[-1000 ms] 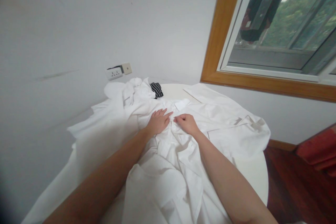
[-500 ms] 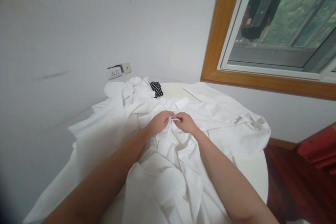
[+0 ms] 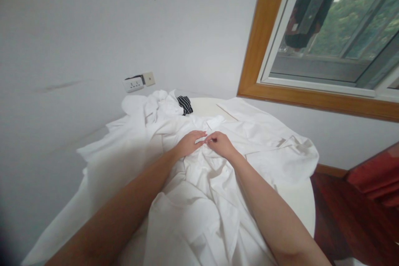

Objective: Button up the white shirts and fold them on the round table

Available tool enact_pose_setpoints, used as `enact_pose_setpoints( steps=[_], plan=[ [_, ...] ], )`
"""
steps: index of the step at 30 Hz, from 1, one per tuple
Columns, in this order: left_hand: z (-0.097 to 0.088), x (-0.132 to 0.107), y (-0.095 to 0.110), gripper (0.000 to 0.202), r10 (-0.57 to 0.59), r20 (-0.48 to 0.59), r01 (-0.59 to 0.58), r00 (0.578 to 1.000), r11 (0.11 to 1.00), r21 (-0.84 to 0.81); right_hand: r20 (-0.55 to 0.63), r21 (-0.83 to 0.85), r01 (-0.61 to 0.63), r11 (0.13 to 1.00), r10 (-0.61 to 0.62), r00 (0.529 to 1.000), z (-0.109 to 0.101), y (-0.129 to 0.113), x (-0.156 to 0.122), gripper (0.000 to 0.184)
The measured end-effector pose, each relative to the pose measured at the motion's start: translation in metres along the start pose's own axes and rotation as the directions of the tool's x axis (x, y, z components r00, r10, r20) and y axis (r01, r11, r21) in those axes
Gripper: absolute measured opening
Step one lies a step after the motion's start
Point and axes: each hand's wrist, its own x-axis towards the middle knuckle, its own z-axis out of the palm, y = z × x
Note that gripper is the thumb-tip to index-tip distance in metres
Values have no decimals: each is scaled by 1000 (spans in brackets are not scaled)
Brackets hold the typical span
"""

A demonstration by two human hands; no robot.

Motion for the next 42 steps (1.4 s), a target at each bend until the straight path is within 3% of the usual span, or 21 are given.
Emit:
enact_pose_setpoints(
  steps=[3,8,14,18,21,25,33,42],
  plan=[
    [-1,-1,0,33,-20,23,20,1000,1000,3,-10,-177,-70,982,69,998,1,-13,2,19],
    [-7,-2,10,35,-97,41,94,994,994,56,77,-199,-32,979,48,996,13,-8,-2,11],
    [-16,-4,25,32,-239,40,234,970,967,105,-62,-211,10,977,-24,998,28,10,-9,31],
    [-12,-17,29,28,-310,-29,311,950,948,64,-78,-267,-51,962,31,996,34,7,-9,32],
    [-7,-29,33,33,-250,-95,256,964,965,63,-48,-284,-83,955,72,996,33,1,-7,29],
    [-8,-34,39,34,-168,-92,176,982,980,92,-26,-300,-123,946,121,992,29,-8,-7,26],
    [-19,-32,53,17,-232,-117,251,966,948,195,-47,-341,-193,920,189,981,27,-17,-9,23],
    [-20,-30,54,15,-273,-97,287,957,939,192,-37,-319,-191,928,189,981,14,-19,-9,8]
  ],
)
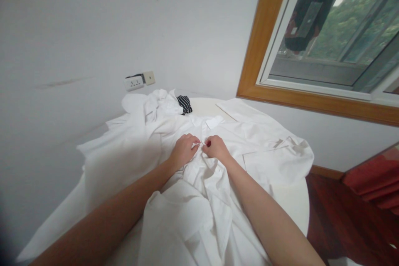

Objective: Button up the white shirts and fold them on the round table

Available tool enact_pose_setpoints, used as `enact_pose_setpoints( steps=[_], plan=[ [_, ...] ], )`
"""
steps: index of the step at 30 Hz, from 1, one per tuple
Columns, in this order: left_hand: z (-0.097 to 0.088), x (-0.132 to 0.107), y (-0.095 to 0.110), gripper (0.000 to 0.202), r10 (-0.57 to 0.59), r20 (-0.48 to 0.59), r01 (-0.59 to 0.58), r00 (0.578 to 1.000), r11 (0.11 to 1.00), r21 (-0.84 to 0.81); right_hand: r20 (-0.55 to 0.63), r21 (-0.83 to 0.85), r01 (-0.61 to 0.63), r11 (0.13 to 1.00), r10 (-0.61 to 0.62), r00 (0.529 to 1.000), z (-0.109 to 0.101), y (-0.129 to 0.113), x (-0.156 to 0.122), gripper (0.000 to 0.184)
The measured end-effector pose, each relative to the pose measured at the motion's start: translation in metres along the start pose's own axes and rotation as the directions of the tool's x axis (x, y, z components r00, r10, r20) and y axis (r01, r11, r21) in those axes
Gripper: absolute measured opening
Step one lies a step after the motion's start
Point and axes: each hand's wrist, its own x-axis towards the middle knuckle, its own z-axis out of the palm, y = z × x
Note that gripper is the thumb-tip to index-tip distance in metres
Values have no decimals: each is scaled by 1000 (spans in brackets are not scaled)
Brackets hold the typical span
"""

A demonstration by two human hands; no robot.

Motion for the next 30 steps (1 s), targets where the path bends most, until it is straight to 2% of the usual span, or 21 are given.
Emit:
enact_pose_setpoints(
  steps=[4,7,10,13,16,23,30],
  plan=[
    [-2,0,2,18,10,4,-10,1000,1000,17,32,112,-13,994,10,999,-6,5,-1,8],
    [-3,-1,4,17,15,22,-15,1000,1000,23,43,266,-86,960,78,996,-8,8,-2,10],
    [-4,-1,5,15,17,28,-18,999,1000,20,104,447,-206,870,178,978,-8,9,-3,12],
    [-3,-1,6,13,6,37,-7,999,1000,11,196,549,-324,771,258,946,-6,8,-3,12],
    [-2,0,7,13,-18,58,18,998,1000,-4,238,578,-359,732,270,933,-4,8,-3,12],
    [-2,0,9,14,-46,69,46,997,999,-9,238,584,-333,740,236,942,-2,10,-3,10],
    [-1,0,10,15,-56,64,55,996,998,19,253,555,-320,768,211,944,-2,7,-3,27]
  ],
)
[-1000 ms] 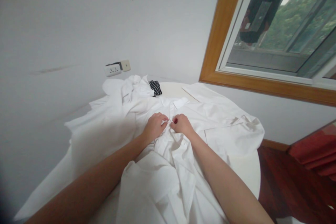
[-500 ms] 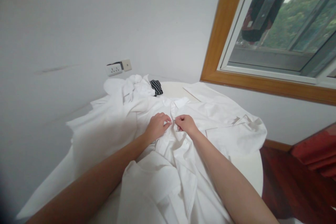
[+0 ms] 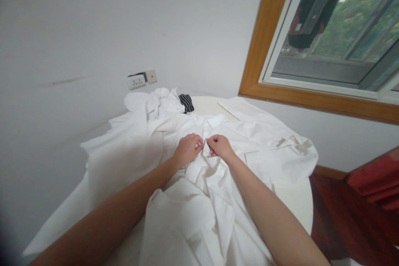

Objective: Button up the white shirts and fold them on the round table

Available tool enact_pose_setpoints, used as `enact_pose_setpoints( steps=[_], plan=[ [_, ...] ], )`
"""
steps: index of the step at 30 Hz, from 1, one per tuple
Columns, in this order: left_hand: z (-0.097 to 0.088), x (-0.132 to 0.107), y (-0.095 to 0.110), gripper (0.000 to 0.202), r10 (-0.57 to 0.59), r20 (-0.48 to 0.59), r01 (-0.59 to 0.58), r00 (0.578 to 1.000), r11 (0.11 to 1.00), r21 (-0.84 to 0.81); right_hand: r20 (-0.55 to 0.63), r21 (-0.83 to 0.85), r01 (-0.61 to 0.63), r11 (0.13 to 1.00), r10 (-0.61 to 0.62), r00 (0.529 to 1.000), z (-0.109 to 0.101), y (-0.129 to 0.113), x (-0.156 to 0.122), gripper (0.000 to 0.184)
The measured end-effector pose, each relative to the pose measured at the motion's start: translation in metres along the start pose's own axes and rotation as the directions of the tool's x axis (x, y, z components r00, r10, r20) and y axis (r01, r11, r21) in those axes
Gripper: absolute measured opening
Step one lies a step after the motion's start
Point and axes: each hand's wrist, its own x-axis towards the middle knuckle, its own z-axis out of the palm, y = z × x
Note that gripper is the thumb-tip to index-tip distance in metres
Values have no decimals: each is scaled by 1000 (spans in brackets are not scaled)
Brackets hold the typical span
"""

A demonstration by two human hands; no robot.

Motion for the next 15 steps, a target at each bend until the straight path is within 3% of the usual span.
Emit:
enact_pose_setpoints(
  steps=[8,12,15],
  plan=[
    [2,0,0,18,0,8,0,1000,998,59,-34,-30,28,999,-29,999,4,0,2,28],
    [1,1,-1,17,-10,6,9,1000,1000,30,-84,-159,29,987,-43,996,5,-5,1,15],
    [0,1,-1,17,-7,5,7,1000,1000,10,-57,-158,0,987,-9,998,4,-8,-1,11]
  ],
)
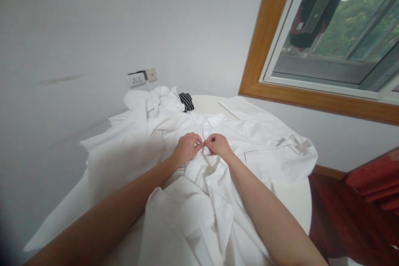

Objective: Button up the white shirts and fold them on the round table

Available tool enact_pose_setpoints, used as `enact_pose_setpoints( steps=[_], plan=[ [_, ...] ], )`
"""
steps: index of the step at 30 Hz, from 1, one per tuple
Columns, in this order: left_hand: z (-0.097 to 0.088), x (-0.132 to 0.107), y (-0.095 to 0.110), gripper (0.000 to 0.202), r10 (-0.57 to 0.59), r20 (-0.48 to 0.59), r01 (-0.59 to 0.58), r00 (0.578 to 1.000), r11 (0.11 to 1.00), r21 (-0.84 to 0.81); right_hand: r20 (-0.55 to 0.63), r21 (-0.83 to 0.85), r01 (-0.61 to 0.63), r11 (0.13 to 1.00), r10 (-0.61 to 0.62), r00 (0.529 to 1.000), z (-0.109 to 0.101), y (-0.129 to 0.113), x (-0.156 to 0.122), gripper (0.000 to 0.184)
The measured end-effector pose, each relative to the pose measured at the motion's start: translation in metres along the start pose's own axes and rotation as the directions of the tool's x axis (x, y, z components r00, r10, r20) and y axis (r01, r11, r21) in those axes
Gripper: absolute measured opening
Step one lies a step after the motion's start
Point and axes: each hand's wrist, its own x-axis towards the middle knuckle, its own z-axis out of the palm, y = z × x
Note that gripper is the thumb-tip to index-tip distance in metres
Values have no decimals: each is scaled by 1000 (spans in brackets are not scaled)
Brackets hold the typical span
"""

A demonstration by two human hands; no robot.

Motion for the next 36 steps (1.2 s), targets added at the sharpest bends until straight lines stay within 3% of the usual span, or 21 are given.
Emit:
enact_pose_setpoints(
  steps=[6,12,19,25,36],
  plan=[
    [0,0,-1,19,0,-5,0,1000,1000,-7,89,229,-74,971,55,995,-3,4,0,12],
    [-1,0,1,21,-11,-12,11,1000,1000,-23,25,376,-46,925,39,999,-7,4,0,9],
    [3,3,-6,19,-3,-27,-1,1000,993,-114,99,362,-159,919,131,986,1,2,-2,4],
    [7,6,-11,16,-2,-35,-5,999,985,-175,93,357,-94,929,65,994,2,8,0,5],
    [5,5,-10,16,-11,-9,9,1000,986,-164,80,430,-93,898,65,995,2,11,-1,6]
  ],
)
